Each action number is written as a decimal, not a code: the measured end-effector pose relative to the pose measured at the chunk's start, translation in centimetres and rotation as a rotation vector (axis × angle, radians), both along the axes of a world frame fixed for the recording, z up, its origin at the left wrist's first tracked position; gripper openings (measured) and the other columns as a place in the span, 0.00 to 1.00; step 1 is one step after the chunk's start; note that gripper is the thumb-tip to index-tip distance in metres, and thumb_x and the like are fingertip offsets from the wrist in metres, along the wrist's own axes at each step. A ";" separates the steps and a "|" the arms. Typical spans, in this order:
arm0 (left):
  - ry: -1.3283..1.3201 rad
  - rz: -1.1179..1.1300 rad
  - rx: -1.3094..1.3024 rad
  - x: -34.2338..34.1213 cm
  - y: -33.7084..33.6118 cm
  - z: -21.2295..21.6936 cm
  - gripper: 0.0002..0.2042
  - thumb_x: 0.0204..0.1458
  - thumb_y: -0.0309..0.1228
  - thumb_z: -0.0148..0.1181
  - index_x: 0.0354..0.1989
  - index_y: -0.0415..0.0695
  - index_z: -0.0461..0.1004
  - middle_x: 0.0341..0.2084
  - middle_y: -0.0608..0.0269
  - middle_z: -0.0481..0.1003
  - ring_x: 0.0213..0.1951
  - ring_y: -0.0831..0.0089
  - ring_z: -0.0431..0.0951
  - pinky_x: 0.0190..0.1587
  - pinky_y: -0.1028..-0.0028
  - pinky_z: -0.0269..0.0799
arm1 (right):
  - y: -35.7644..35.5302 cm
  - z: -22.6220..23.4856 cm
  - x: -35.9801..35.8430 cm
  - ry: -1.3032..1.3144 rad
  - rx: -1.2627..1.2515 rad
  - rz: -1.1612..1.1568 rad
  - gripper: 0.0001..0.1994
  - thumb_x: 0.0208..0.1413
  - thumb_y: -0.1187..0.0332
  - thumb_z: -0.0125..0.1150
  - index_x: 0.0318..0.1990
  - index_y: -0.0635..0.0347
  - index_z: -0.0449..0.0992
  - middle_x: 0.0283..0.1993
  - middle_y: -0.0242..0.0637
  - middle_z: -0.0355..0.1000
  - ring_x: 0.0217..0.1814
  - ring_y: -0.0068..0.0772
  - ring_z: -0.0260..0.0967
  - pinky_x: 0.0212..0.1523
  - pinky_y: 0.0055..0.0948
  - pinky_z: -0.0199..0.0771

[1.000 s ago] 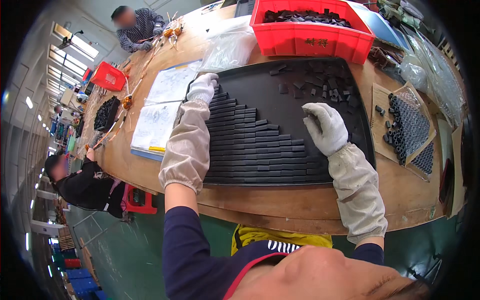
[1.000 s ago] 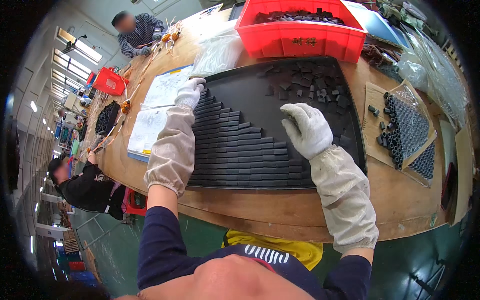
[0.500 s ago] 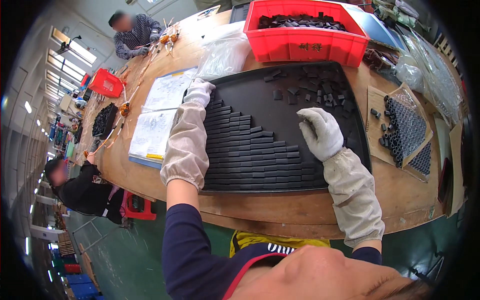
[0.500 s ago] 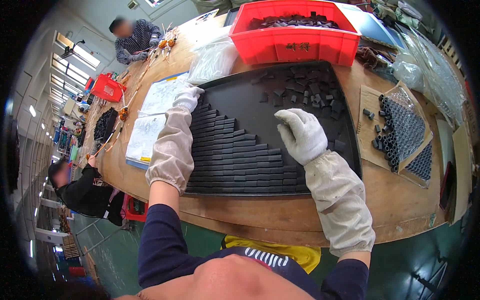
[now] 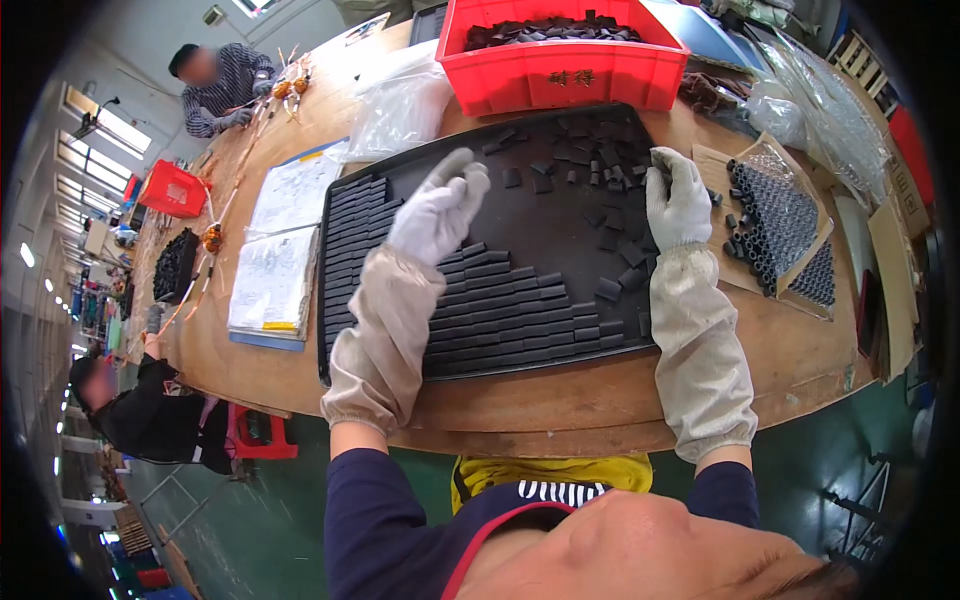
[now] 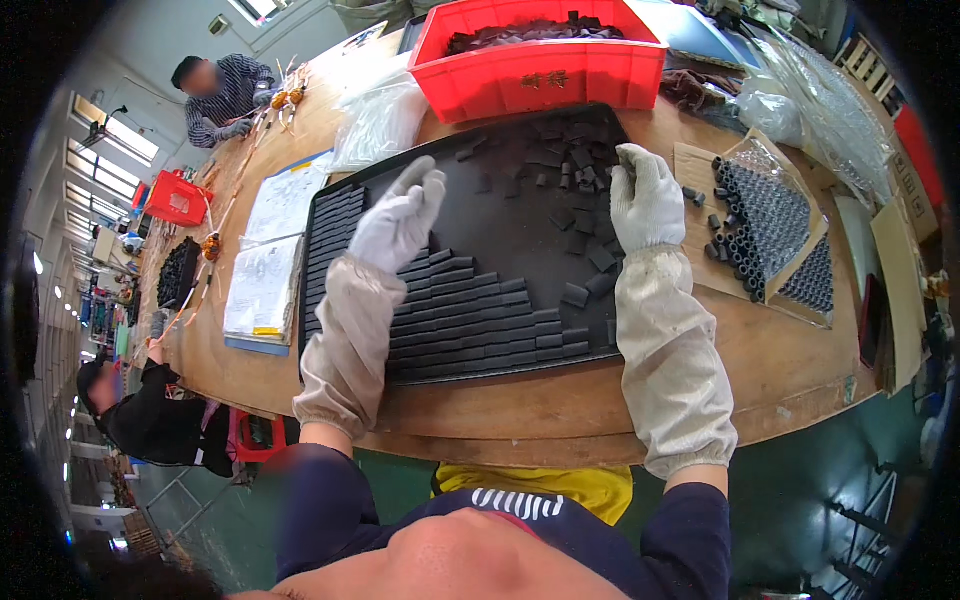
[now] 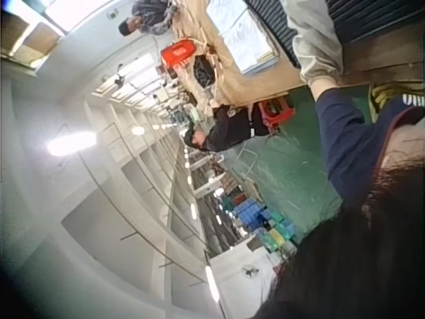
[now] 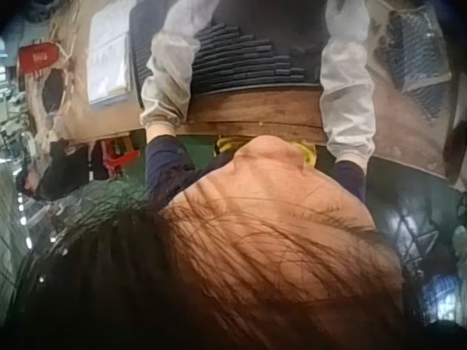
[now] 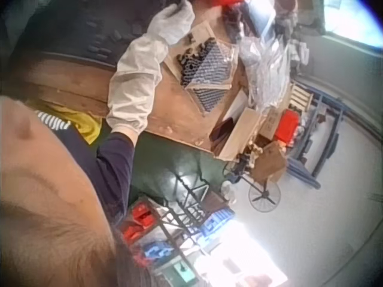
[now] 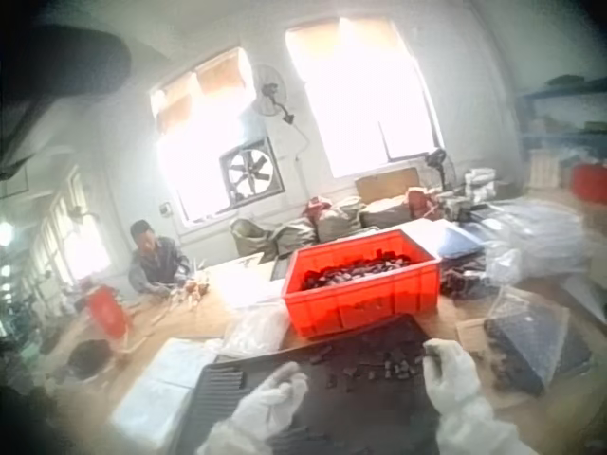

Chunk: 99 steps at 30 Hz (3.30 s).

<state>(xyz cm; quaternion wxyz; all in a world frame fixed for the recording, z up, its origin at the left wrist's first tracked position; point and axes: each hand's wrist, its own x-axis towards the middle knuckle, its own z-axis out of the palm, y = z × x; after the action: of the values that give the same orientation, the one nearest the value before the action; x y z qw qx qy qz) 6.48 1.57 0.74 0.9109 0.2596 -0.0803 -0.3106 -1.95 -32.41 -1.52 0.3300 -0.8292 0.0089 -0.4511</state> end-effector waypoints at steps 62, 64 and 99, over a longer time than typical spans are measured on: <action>-0.352 -0.128 0.790 -6.8 -5.0 -0.4 0.20 0.60 0.32 0.66 0.58 0.35 0.74 0.42 0.61 0.79 0.40 0.77 0.79 0.44 0.75 0.80 | 8.1 0.7 -3.1 0.299 0.372 0.675 0.08 0.54 0.77 0.68 0.41 0.61 0.79 0.43 0.38 0.79 0.46 0.33 0.78 0.50 0.32 0.78; -0.367 -0.114 0.768 -6.8 -4.9 -0.6 0.20 0.61 0.33 0.65 0.58 0.36 0.74 0.42 0.62 0.79 0.40 0.77 0.79 0.44 0.75 0.80 | 7.9 1.4 -2.8 0.173 0.023 0.610 0.07 0.53 0.74 0.69 0.39 0.60 0.80 0.44 0.40 0.79 0.47 0.41 0.78 0.50 0.38 0.77; -1.198 0.419 2.350 11.8 12.4 -2.1 0.22 0.56 0.23 0.54 0.55 0.64 0.80 0.55 0.62 0.75 0.60 0.55 0.70 0.66 0.62 0.64 | 7.3 0.8 -2.2 0.052 -0.244 0.445 0.07 0.51 0.69 0.70 0.37 0.51 0.80 0.38 0.31 0.79 0.44 0.41 0.76 0.50 0.39 0.73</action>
<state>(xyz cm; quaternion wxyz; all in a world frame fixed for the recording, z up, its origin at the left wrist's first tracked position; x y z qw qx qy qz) 18.26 13.95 -1.39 0.0026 0.9876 -0.1108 0.1112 -4.15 -25.12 -0.72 0.3183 -0.8557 -0.2197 -0.3439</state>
